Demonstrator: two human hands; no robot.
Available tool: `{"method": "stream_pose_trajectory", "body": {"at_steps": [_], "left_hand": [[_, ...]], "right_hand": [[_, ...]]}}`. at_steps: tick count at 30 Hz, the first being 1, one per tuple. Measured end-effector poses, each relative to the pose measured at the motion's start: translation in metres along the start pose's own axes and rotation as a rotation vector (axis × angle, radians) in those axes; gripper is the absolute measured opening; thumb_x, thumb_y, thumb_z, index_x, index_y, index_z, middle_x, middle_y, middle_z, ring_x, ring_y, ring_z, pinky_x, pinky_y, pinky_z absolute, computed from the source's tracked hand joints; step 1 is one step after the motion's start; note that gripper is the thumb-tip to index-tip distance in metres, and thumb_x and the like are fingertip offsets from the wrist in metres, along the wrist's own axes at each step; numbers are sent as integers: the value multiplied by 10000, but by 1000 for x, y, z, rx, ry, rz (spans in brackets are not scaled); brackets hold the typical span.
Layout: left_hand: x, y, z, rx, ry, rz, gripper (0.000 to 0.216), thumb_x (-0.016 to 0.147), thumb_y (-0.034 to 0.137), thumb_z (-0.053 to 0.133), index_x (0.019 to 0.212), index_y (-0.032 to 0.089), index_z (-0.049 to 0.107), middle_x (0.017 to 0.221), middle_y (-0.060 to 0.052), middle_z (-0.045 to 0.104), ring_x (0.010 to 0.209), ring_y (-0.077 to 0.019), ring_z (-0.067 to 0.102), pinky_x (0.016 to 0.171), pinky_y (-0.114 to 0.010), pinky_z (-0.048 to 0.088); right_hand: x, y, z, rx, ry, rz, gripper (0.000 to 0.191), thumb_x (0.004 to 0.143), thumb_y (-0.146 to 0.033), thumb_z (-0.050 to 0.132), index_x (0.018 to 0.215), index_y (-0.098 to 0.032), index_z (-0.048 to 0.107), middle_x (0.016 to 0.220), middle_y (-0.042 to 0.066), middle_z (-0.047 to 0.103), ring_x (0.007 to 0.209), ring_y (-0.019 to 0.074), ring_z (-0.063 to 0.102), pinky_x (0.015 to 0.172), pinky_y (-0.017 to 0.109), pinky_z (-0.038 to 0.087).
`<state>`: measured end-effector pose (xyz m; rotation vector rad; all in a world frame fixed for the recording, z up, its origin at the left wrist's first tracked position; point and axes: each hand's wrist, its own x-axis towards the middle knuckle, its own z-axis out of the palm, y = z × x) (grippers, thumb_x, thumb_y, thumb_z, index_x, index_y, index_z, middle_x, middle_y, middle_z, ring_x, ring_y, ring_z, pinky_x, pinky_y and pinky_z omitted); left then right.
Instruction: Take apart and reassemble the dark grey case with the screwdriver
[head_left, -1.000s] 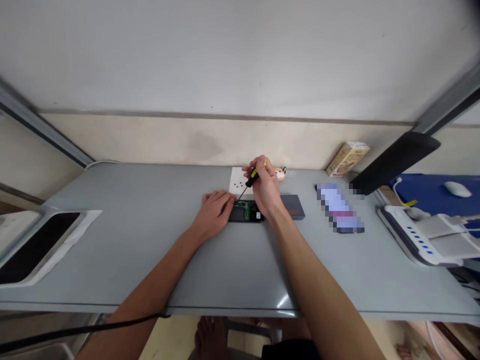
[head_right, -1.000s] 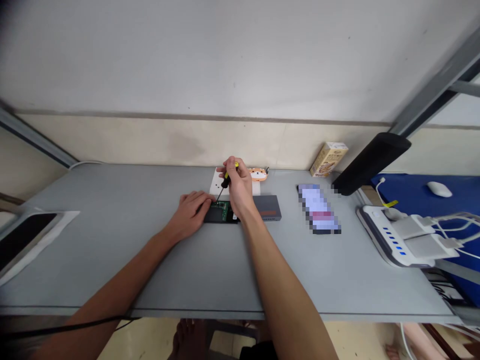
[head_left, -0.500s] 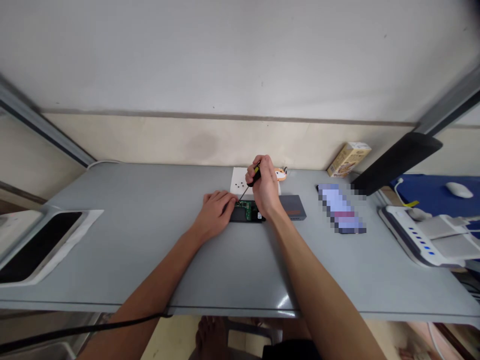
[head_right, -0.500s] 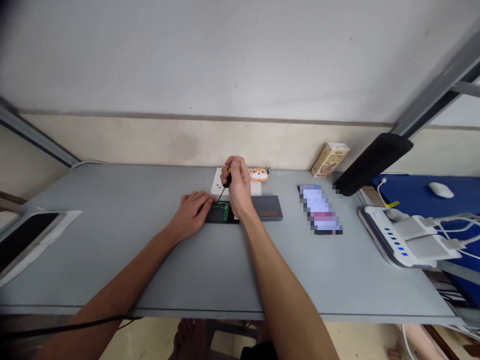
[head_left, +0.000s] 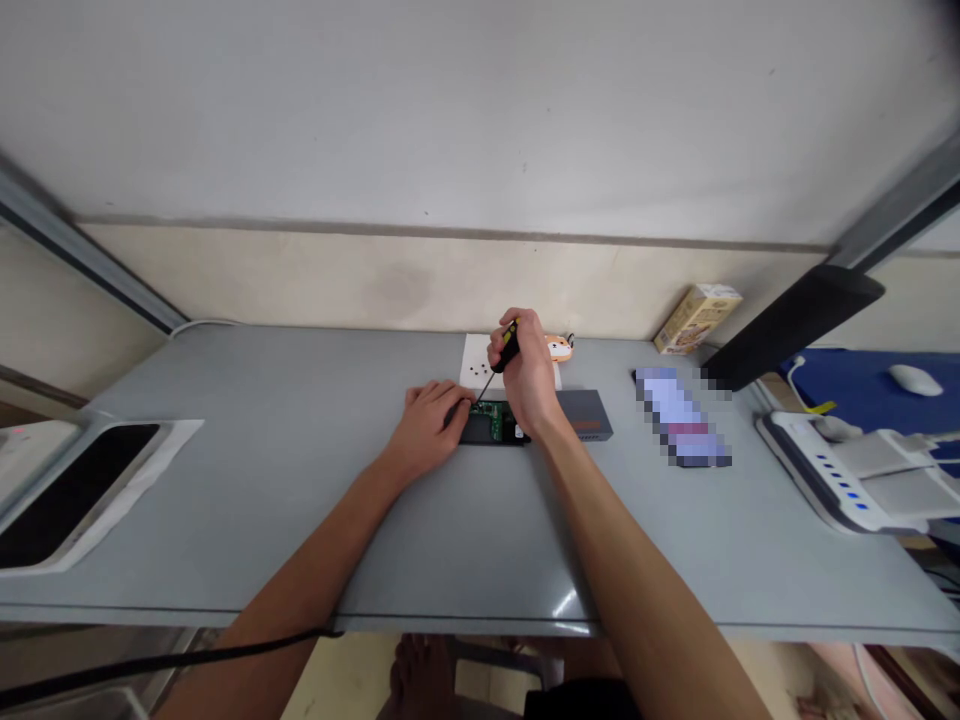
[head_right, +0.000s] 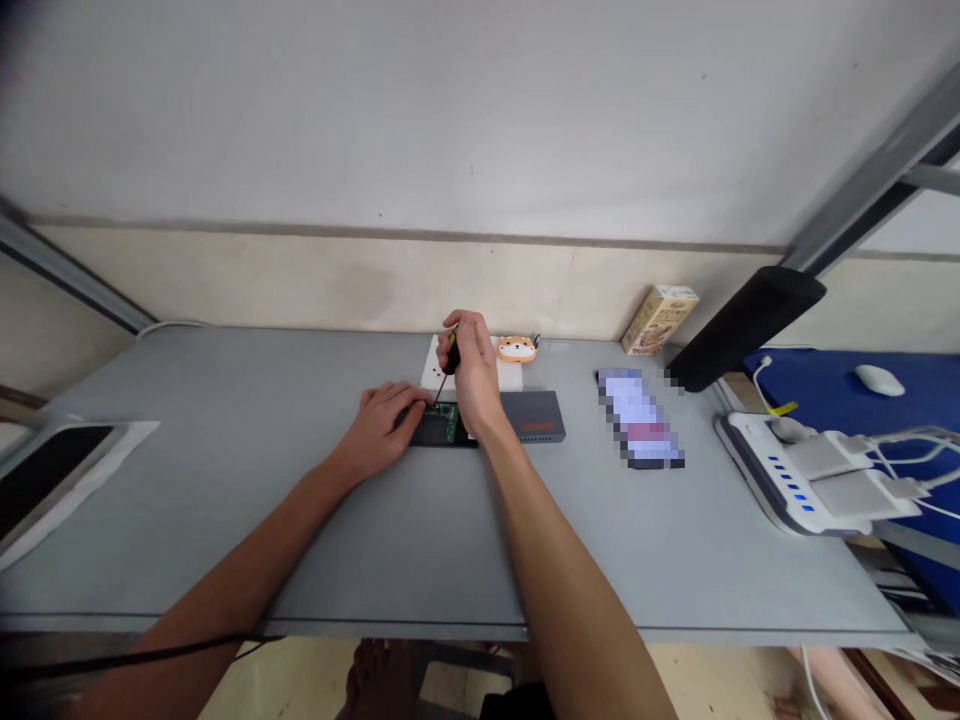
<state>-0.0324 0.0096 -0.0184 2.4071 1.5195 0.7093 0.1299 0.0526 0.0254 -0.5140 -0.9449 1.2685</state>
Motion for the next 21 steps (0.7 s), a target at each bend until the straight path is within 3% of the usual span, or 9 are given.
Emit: {"method": "stream_pose_trajectory", "body": {"at_steps": [4, 7, 11, 14, 18, 21], "left_hand": [[0, 0, 0, -1, 2, 0, 282, 1067, 290, 366, 1090, 242, 643, 1094, -34, 710, 1074, -226, 603, 951, -424, 325], [0, -1, 0, 7, 0, 3, 282, 1067, 289, 361, 1101, 248, 638, 1102, -37, 712, 1089, -231, 605, 955, -428, 327], [0, 0, 0, 20, -9, -3, 289, 1065, 297, 359, 1104, 254, 642, 1126, -40, 719, 1089, -242, 609, 959, -443, 329], [0, 2, -1, 39, -4, -2, 290, 1062, 307, 367, 1090, 246, 649, 1116, -47, 720, 1073, -249, 610, 958, -450, 335], [0, 4, -3, 48, -9, 0, 300, 1062, 337, 373, 1080, 239, 657, 1095, -54, 711, 1064, -263, 600, 965, -462, 340], [-1, 3, -3, 8, -5, -2, 302, 1067, 358, 372, 1128, 239, 643, 1110, -57, 697, 1089, -261, 598, 996, -463, 346]], "right_hand": [[-2, -7, -1, -44, -11, 40, 288, 917, -551, 628, 964, -269, 595, 774, -21, 530, 721, 125, 551, 671, 267, 457], [-2, -7, -3, -87, 18, 65, 338, 853, -552, 715, 924, -269, 542, 850, -23, 592, 761, 124, 627, 701, 270, 493], [-1, 3, -6, -234, 8, -30, 359, 911, -593, 635, 905, -262, 495, 710, -67, 523, 601, 95, 567, 649, 266, 478], [-2, 5, -3, -288, -8, -84, 355, 951, -608, 565, 960, -259, 501, 687, -72, 474, 628, 101, 582, 681, 270, 493], [-9, -25, 7, -307, -30, -193, 297, 1009, -565, 482, 1006, -270, 507, 763, -43, 497, 684, 115, 605, 722, 296, 493], [-21, -64, 3, -545, -78, -281, 211, 1017, -482, 518, 1009, -275, 564, 868, -10, 561, 698, 124, 563, 713, 308, 477]]}}
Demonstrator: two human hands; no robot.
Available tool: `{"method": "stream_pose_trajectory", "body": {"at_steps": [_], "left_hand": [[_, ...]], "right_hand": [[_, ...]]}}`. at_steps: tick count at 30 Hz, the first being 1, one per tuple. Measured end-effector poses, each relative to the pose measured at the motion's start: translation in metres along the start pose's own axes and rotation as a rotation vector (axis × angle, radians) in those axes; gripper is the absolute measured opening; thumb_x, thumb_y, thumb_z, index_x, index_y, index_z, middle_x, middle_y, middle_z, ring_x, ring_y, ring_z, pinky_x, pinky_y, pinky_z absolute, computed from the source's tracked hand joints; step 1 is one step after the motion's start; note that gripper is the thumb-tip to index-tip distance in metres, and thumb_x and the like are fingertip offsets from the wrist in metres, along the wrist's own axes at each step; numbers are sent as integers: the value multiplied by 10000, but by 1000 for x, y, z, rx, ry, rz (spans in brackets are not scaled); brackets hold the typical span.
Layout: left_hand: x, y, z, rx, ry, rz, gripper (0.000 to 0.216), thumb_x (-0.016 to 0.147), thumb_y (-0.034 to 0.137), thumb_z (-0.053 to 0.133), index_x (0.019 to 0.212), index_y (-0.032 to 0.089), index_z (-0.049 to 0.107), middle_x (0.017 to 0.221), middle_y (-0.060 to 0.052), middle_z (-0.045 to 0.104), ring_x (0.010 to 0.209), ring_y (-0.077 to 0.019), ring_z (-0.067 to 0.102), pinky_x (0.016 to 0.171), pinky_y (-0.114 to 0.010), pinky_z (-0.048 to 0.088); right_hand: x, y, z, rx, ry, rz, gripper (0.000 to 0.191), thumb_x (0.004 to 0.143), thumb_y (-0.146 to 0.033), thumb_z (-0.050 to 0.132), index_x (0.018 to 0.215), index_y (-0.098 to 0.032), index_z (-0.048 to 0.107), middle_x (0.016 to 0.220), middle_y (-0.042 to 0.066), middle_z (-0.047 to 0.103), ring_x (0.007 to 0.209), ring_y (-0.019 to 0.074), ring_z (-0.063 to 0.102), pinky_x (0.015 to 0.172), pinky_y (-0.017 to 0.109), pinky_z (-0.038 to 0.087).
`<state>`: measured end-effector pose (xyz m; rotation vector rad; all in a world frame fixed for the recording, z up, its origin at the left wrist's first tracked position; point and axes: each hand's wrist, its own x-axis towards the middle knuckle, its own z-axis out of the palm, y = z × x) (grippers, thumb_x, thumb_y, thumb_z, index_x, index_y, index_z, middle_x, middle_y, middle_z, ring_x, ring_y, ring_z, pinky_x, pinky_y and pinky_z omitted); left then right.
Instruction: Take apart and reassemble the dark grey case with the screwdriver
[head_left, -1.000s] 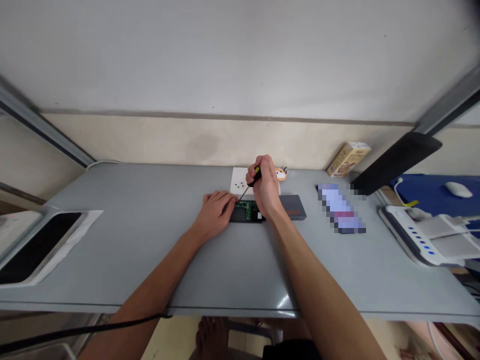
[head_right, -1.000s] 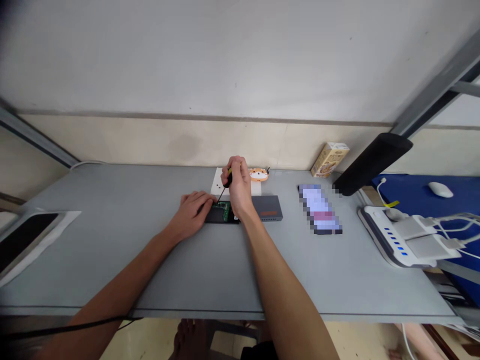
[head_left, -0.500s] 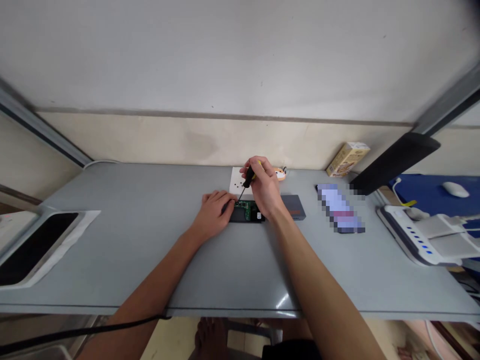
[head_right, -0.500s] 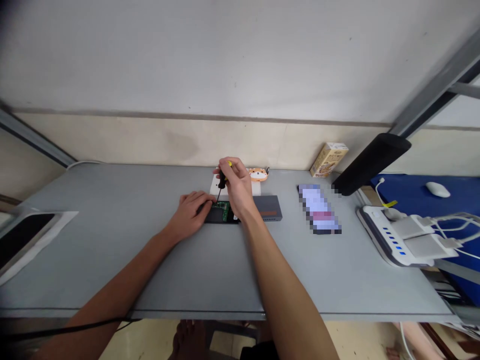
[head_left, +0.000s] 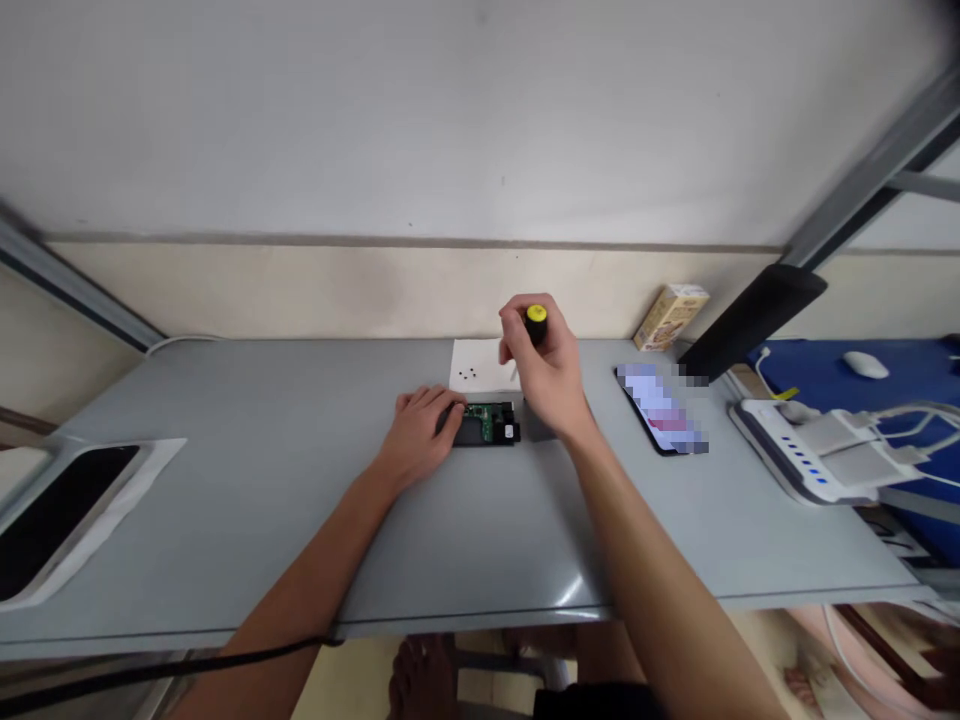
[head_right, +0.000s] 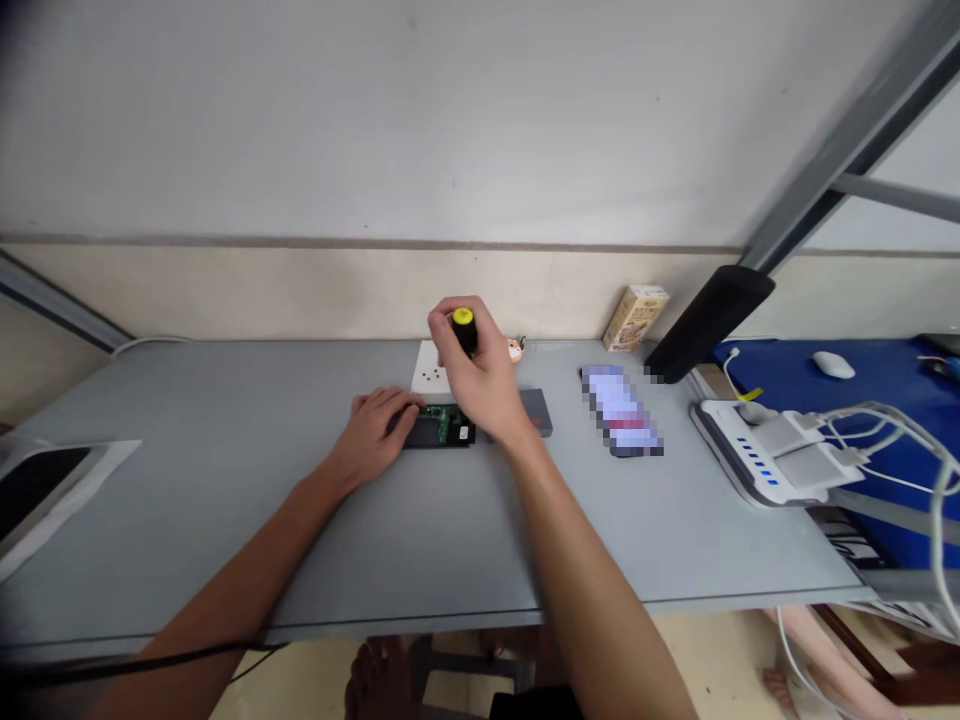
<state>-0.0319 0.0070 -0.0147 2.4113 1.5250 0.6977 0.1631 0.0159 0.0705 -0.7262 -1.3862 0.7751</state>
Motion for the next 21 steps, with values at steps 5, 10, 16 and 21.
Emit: {"method": "stream_pose_trajectory", "body": {"at_steps": [5, 10, 16, 21], "left_hand": [[-4, -9, -3, -125, -33, 13, 401, 1004, 422, 550, 1376, 274, 536, 1240, -67, 635, 1178, -263, 575, 1080, -465, 366], [-10, -19, -10, -223, -119, 10, 689, 863, 489, 749, 1469, 324, 468, 1478, -79, 517, 1365, -313, 475, 1159, -476, 377], [-10, -23, -15, -270, -169, 1, 739, 818, 468, 796, 1482, 371, 488, 1489, -63, 520, 1339, -313, 512, 1133, -480, 431], [-7, -32, -13, -340, -192, -26, 835, 776, 470, 834, 1516, 373, 461, 1415, -67, 570, 1222, -286, 572, 1083, -470, 472]], "right_hand": [[-15, -17, -67, -619, -420, 52, 243, 951, -431, 646, 1157, -307, 686, 1209, 54, 643, 1036, 231, 653, 943, 394, 489], [-27, 1, -119, -922, -803, 306, 666, 835, -407, 776, 1457, -333, 548, 1481, 94, 539, 1055, 272, 701, 923, 411, 527], [-13, 7, -123, -871, -813, 371, 602, 823, -521, 767, 1368, -296, 646, 1297, 83, 708, 1064, 290, 707, 883, 400, 536], [-1, 5, -103, -783, -860, 410, 529, 852, -632, 687, 1268, -307, 716, 1218, 61, 753, 986, 282, 711, 855, 413, 529]]}}
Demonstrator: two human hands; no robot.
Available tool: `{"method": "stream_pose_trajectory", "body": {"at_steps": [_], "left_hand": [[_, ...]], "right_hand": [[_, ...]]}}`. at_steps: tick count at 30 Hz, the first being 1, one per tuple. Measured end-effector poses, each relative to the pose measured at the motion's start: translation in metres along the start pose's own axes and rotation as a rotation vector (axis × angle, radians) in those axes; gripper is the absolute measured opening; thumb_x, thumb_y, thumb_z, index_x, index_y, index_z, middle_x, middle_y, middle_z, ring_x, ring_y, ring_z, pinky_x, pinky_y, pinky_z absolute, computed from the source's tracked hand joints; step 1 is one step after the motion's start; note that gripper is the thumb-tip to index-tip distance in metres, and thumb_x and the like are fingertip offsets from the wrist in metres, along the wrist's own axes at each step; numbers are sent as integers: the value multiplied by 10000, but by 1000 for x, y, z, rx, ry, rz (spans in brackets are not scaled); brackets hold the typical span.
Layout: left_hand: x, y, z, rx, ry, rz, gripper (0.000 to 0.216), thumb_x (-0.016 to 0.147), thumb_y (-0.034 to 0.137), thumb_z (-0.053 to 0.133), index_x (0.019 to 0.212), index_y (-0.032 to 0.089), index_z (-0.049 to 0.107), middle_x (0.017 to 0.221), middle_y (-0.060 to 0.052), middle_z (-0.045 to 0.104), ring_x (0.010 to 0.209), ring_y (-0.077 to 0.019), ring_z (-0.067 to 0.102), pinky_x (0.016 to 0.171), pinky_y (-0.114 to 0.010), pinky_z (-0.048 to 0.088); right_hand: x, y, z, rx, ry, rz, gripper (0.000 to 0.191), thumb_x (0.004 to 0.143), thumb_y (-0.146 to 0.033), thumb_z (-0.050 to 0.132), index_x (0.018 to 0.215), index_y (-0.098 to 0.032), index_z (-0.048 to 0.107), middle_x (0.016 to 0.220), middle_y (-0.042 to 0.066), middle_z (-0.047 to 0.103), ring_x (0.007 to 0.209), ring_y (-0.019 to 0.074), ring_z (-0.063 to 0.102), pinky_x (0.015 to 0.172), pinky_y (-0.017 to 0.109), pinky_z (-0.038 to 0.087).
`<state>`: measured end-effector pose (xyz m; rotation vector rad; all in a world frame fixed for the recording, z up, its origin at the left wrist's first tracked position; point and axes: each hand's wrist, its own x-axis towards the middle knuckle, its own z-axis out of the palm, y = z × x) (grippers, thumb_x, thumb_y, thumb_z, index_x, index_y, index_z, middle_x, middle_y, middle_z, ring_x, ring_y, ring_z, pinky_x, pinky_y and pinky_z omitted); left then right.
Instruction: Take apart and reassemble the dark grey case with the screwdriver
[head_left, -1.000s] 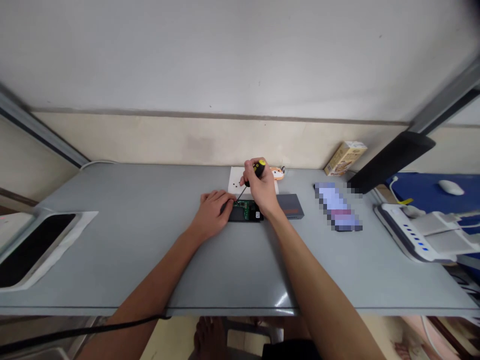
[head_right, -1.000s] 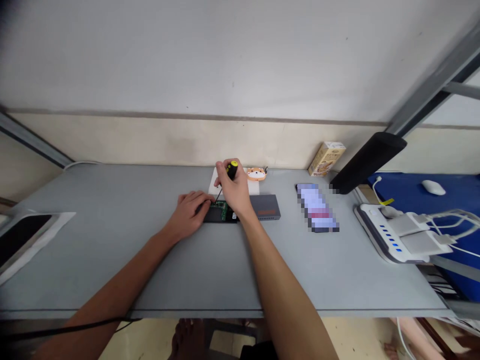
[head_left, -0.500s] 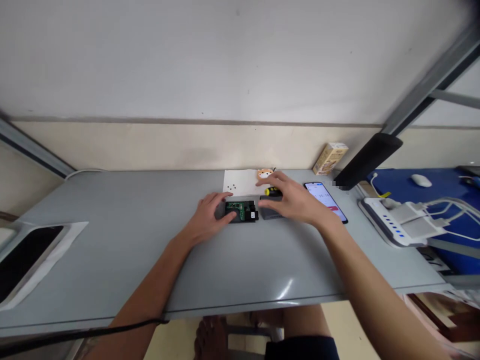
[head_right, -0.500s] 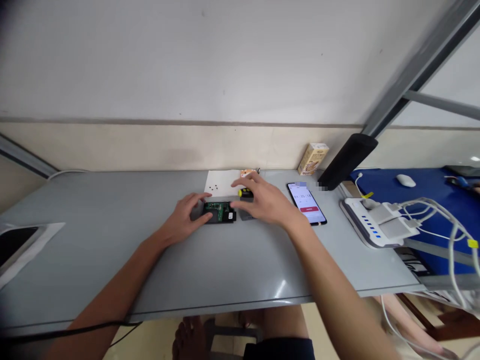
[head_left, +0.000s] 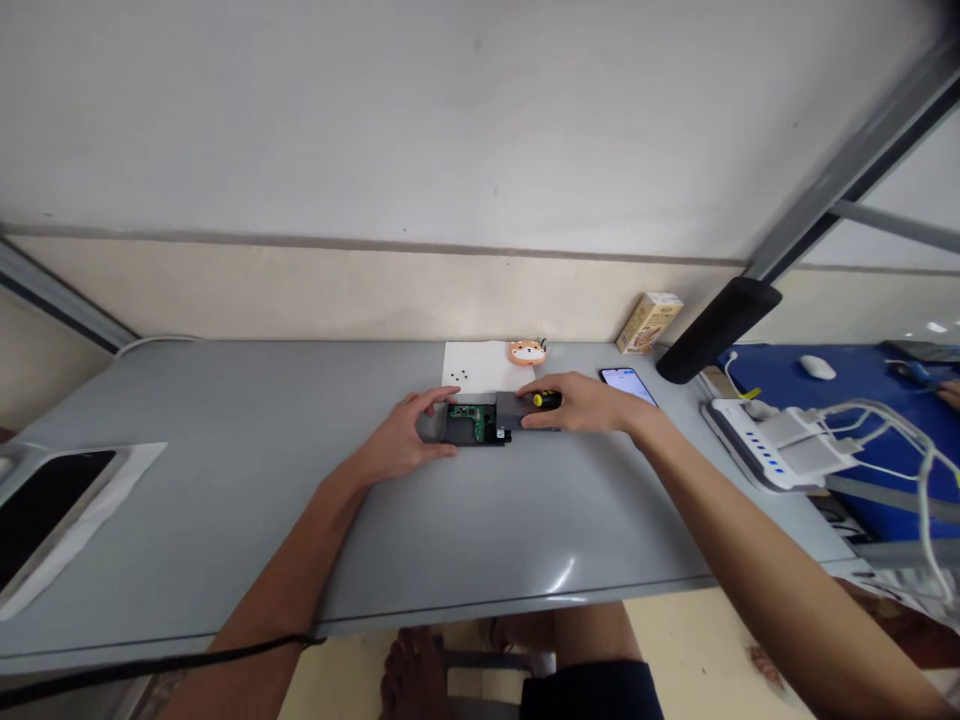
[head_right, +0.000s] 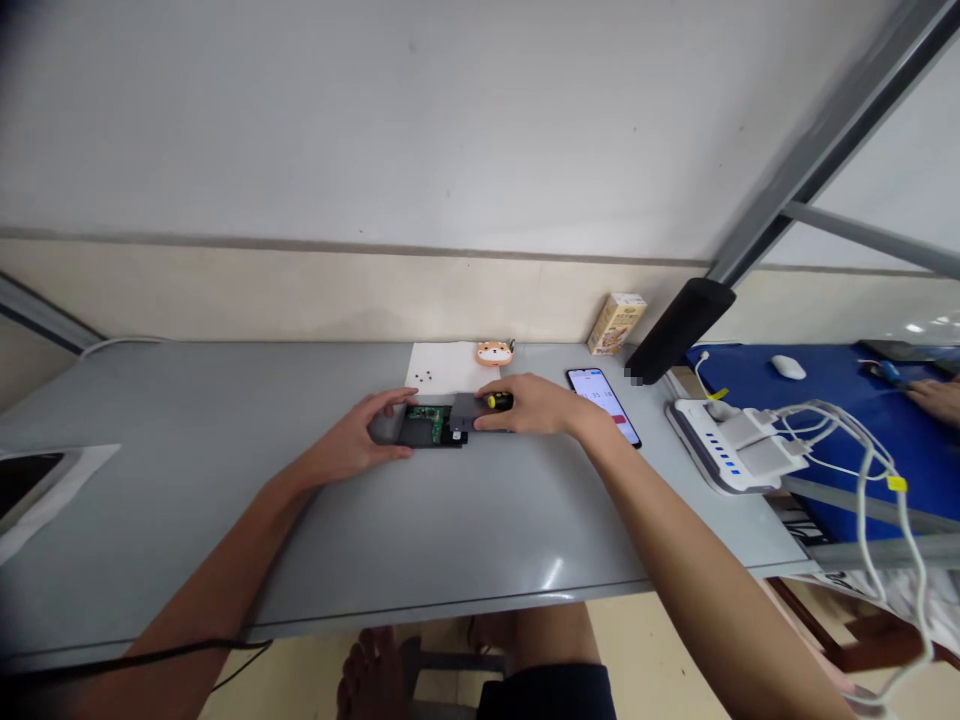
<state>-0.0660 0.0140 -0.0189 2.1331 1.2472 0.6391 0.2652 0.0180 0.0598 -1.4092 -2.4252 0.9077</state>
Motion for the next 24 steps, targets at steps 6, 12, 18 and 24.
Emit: {"method": "stream_pose_trajectory", "body": {"at_steps": [6, 12, 18, 24], "left_hand": [[0, -6, 6, -35, 46, -36, 914, 708, 437, 893, 1512, 342, 470, 1445, -78, 572, 1259, -289, 555, 1094, -462, 459], [-1, 0, 6, -70, 28, -61, 1029, 671, 496, 911, 1559, 381, 403, 1435, -86, 602, 1252, -327, 585, 1081, -519, 469], [-3, 0, 5, -58, 14, -44, 1093, 670, 517, 913, 1589, 432, 327, 1488, -48, 580, 1281, -313, 592, 1082, -481, 487], [-5, 8, 5, 48, 35, -61, 791, 699, 498, 899, 1411, 380, 576, 1393, -50, 612, 1289, -320, 547, 1094, -485, 467]], "right_hand": [[8, -17, 26, -111, 57, -86, 525, 799, -488, 778, 1267, -276, 673, 1233, 81, 708, 1027, 279, 674, 839, 386, 507], [19, -28, 47, -126, 97, -124, 472, 805, -438, 774, 1226, -268, 644, 1179, 72, 675, 926, 235, 671, 767, 343, 480], [31, -34, 53, -108, 99, -222, 482, 818, -481, 776, 1237, -273, 662, 1194, 84, 661, 936, 238, 662, 780, 356, 480], [38, -41, 37, 398, 595, -295, 283, 1001, -499, 529, 1033, -268, 690, 1039, 53, 707, 957, 214, 658, 826, 356, 498]]}}
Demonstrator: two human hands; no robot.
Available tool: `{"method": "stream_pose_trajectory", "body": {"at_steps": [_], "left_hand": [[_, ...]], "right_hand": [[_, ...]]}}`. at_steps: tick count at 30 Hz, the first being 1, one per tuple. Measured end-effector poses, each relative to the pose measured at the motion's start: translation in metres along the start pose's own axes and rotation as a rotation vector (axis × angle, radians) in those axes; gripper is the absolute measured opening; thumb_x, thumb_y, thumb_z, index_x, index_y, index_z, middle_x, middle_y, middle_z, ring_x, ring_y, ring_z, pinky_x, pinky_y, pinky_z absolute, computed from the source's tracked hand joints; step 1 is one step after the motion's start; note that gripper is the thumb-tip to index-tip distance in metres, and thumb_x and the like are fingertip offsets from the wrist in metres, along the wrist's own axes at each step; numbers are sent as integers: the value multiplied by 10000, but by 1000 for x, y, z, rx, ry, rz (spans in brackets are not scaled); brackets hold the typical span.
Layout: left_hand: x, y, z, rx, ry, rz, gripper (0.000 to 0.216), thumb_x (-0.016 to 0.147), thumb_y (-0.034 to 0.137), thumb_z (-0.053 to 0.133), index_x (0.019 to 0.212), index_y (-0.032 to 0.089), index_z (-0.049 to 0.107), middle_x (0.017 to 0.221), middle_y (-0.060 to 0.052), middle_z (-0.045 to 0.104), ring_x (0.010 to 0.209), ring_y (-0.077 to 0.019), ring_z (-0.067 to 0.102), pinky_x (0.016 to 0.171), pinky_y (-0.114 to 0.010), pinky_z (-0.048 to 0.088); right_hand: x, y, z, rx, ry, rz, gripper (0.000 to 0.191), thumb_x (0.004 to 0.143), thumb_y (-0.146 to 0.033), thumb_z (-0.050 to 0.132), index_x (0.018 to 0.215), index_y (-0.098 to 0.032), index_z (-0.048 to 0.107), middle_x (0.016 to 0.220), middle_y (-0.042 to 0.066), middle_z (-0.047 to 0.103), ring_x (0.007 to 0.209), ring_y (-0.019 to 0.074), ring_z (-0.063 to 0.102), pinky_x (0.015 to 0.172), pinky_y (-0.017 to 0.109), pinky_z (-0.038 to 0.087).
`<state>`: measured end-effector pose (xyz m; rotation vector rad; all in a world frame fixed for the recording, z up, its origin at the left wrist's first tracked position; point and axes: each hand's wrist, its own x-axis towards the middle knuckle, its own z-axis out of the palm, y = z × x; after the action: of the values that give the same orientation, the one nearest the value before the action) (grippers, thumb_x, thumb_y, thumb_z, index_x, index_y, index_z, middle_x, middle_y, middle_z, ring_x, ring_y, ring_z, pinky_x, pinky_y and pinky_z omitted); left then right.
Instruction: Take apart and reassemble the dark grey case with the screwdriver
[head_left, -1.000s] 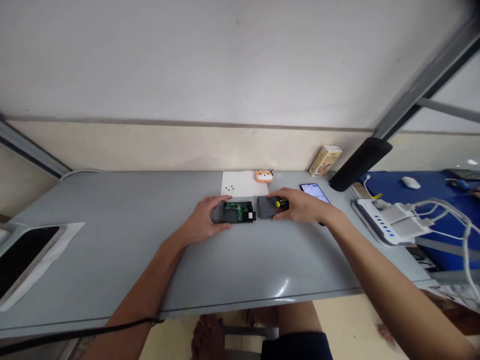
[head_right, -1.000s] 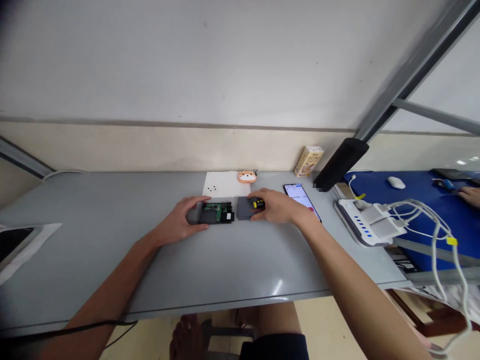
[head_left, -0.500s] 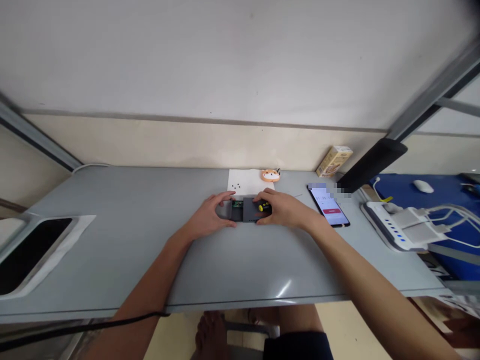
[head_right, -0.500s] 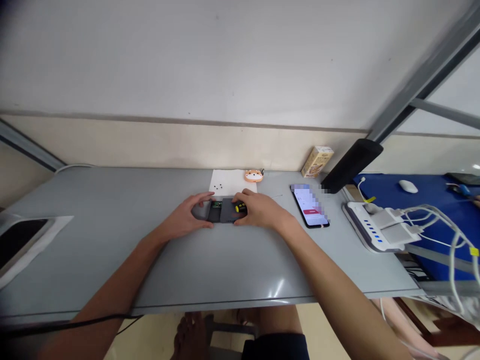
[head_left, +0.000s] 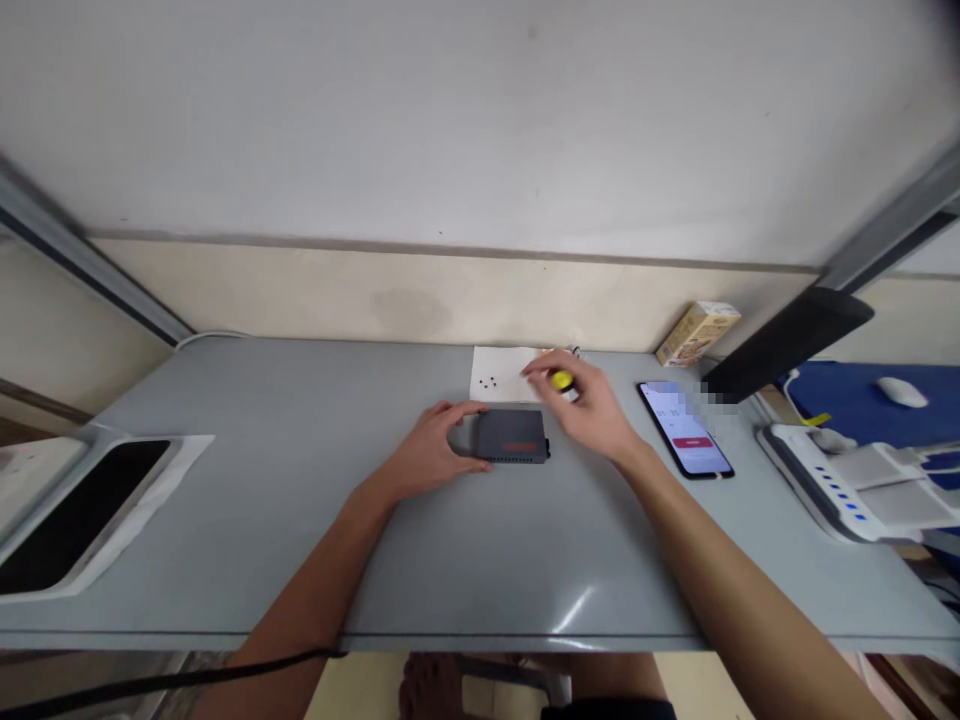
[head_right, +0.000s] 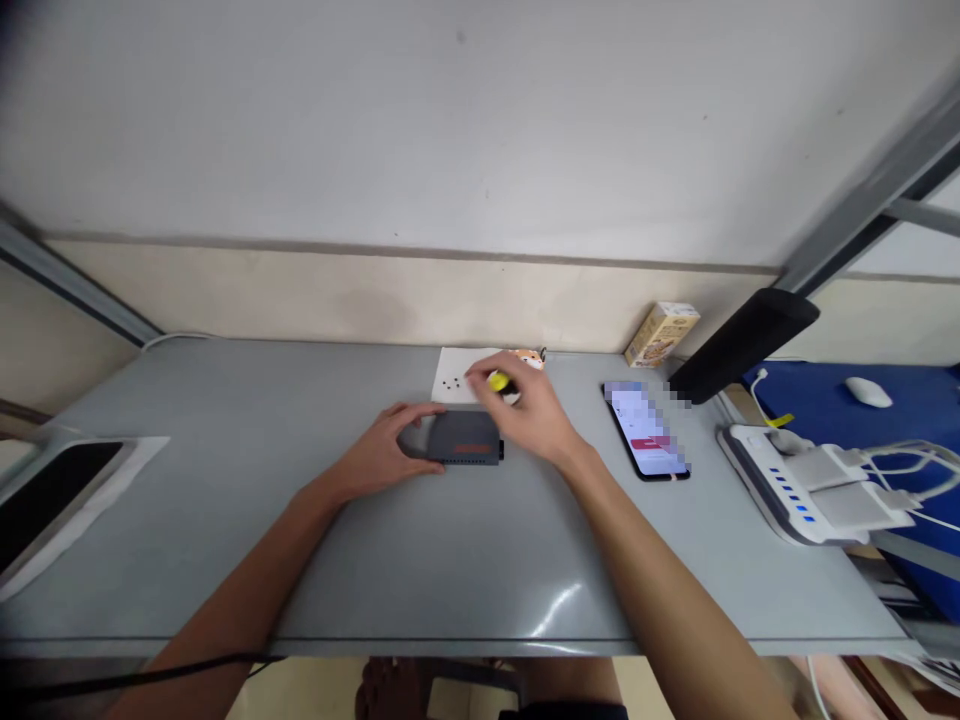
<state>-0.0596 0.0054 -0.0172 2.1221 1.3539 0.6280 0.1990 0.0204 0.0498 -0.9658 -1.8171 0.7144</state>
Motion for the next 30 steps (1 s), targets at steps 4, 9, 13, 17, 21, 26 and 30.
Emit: {"method": "stream_pose_trajectory", "body": {"at_steps": [4, 9, 13, 17, 21, 26, 30], "left_hand": [[-2, 7, -2, 2, -3, -43, 704, 749, 513, 855, 1389, 380, 592, 1360, -47, 619, 1284, -312, 544, 1080, -473, 483], [-3, 10, -2, -13, 7, -100, 525, 859, 523, 740, 1346, 359, 631, 1281, -40, 637, 1223, -278, 590, 1052, -445, 510], [0, 12, -1, -25, 55, -71, 412, 954, 521, 601, 1292, 297, 677, 1211, -55, 661, 1184, -262, 611, 1061, -455, 497], [6, 18, 0, -50, 101, -27, 389, 1026, 517, 458, 1120, 247, 723, 1135, -50, 714, 1110, -248, 628, 1015, -441, 500], [13, 21, 4, -42, 133, -14, 510, 1069, 516, 345, 831, 221, 687, 845, -22, 713, 878, -220, 621, 894, -410, 506], [10, 20, 6, -130, 203, 18, 422, 1075, 491, 365, 1087, 234, 699, 1046, -49, 729, 992, -223, 643, 939, -412, 494], [0, 20, 3, -200, 272, 113, 298, 1026, 408, 524, 1263, 257, 625, 1193, -68, 680, 986, -197, 619, 892, -358, 505]], "right_hand": [[6, 21, -5, 268, 505, 186, 494, 1010, -643, 368, 917, -246, 647, 822, 40, 650, 750, 185, 624, 691, 320, 474], [-1, 66, -2, 373, 502, 383, 509, 970, -684, 443, 866, -224, 635, 646, -9, 526, 560, 146, 470, 567, 298, 369], [-5, 82, 7, 371, 403, 396, 472, 967, -665, 477, 932, -225, 645, 705, -1, 573, 614, 153, 516, 619, 301, 428], [-7, 82, 12, 299, 319, 339, 440, 986, -632, 473, 994, -235, 663, 785, 11, 621, 684, 158, 564, 677, 301, 465], [-8, 82, 11, 231, 265, 345, 440, 995, -622, 463, 1025, -233, 667, 840, 29, 670, 740, 172, 595, 705, 308, 471], [-8, 83, 11, 200, 254, 346, 457, 987, -638, 464, 1003, -231, 671, 857, 36, 693, 751, 178, 601, 723, 316, 474], [-7, 84, 10, 216, 259, 374, 462, 987, -640, 464, 1034, -236, 683, 836, 28, 684, 729, 173, 583, 705, 313, 463]]}}
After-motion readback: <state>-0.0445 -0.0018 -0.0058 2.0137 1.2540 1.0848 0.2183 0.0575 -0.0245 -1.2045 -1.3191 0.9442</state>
